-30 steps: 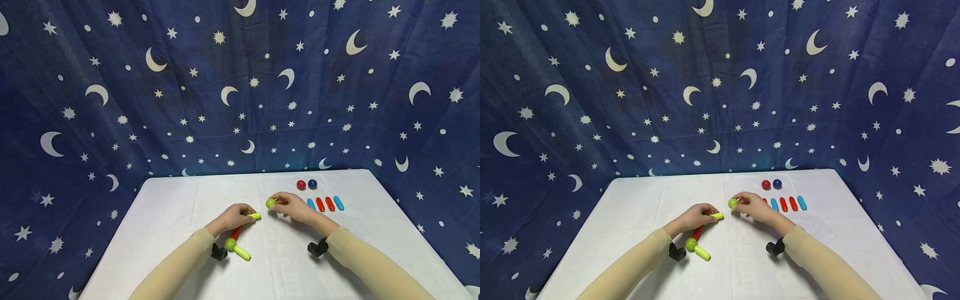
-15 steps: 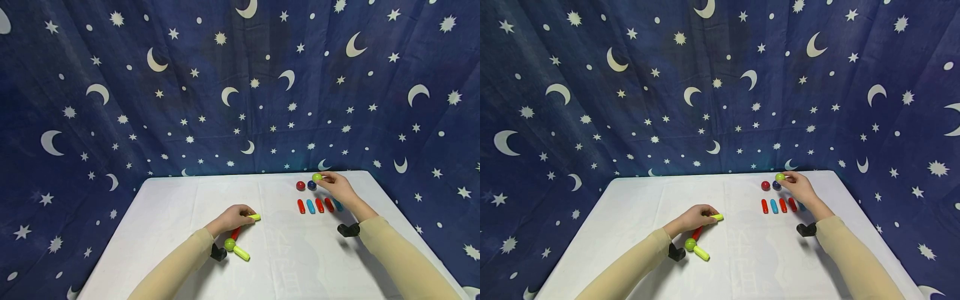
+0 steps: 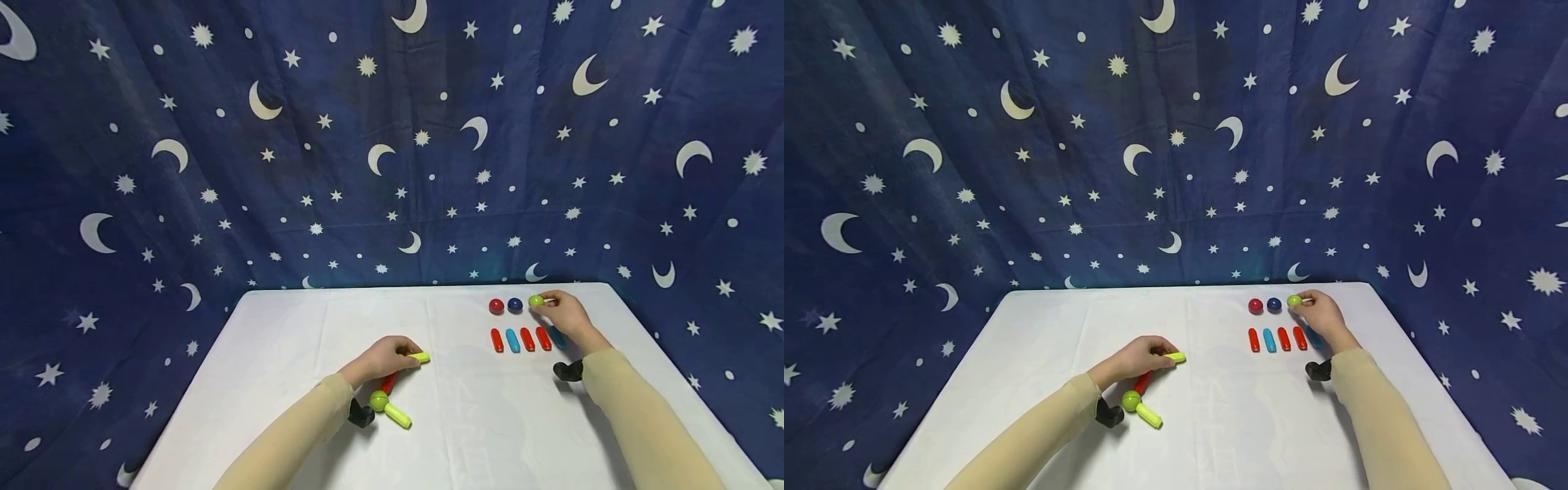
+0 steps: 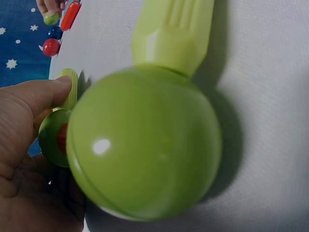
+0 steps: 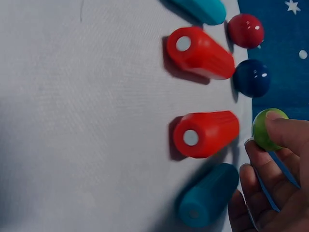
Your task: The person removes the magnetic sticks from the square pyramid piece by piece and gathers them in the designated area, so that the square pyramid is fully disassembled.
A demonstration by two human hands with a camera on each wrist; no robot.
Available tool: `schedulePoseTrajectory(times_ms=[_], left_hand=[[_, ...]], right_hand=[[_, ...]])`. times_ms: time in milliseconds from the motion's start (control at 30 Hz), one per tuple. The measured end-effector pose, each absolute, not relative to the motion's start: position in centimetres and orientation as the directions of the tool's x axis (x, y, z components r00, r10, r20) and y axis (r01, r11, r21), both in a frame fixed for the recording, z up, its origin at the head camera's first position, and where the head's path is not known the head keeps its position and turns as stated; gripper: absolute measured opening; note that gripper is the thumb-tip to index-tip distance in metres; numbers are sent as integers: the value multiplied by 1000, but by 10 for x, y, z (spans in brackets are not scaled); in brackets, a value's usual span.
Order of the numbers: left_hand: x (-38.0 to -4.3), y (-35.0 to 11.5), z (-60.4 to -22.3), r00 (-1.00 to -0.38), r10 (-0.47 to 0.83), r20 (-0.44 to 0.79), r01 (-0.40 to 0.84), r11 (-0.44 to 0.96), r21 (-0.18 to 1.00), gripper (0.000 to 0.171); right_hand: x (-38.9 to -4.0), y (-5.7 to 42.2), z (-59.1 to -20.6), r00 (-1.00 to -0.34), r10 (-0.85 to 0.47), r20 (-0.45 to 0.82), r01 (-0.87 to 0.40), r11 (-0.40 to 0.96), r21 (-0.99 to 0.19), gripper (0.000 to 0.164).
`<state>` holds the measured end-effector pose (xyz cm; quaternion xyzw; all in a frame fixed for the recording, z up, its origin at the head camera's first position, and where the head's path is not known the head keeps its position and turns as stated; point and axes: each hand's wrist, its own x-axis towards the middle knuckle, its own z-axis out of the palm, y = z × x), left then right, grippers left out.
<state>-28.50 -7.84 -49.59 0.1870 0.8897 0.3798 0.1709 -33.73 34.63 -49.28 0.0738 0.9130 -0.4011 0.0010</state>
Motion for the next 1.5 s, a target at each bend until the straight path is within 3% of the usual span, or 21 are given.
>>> schedulePoseTrajectory(times_ms=[633,1500], left_hand=[[-286,-78,-498,-876,452,-170,195,652,733,21],[-284,-78,-498,-878,452,-159,197,644,740,20]], right_hand=[[-345,344,-500,-977,186,-104,207,703,-680,53],[-345,341,-499,-970,195,-147,242,684,-688,66]])
